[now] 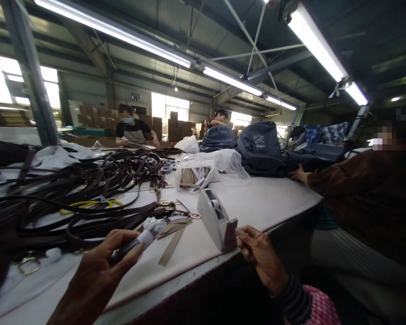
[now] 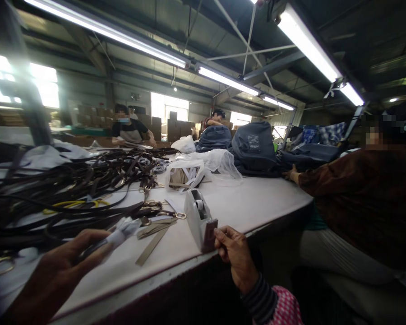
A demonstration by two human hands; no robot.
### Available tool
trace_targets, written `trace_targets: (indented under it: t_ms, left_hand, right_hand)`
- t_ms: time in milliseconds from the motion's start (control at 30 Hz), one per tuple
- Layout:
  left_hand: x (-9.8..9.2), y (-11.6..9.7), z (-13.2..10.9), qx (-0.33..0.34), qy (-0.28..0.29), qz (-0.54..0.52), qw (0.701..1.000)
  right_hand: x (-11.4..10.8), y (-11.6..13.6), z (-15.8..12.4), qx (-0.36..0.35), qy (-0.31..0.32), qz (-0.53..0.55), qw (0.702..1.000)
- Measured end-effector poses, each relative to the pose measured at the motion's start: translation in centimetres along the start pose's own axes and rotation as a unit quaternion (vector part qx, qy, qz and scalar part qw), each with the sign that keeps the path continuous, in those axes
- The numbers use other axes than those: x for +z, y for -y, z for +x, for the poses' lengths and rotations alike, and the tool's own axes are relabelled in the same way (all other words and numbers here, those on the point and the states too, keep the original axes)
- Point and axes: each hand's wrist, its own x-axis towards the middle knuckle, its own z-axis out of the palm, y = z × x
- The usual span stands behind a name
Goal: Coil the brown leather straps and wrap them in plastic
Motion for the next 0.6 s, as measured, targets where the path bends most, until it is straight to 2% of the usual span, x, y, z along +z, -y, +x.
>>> trace_targets:
  t_ms: [100,200,300,367,467,600]
  left_hand:
    - [0.3,-1.4,-0.6,-0.003,-0.017,-0.037,0.999]
    - [0.1,-2.4,-1.4,-0.013,-0.008,-0.074,0.997]
    - [-0.3,-2.7,-2.0,-0.026,-0.002,-0.105,0.994]
    - [-0.1,-2.7,-2.3,-0.03,0.011,-0.131,0.991]
    - [1.0,-2.8,-2.5,-0.031,0.032,-0.172,0.984]
    - [2.7,-3.5,-3.2,-0.021,0.025,-0.16,0.987]
  right_hand:
    - [-0.1,-0.6,1.1,-0.021,-0.009,-0.037,0.999]
    - [-1.3,-0.8,1.3,-0.046,-0.004,-0.083,0.995]
    - [-2.5,-0.9,0.0,-0.057,0.013,-0.129,0.99]
    - [-2.1,-0.8,-1.5,-0.051,0.03,-0.131,0.99]
    - [1.3,0.3,-4.2,-0.03,0.095,-0.059,0.993]
    - [8.6,2.1,-6.9,-0.015,0.196,0.104,0.975]
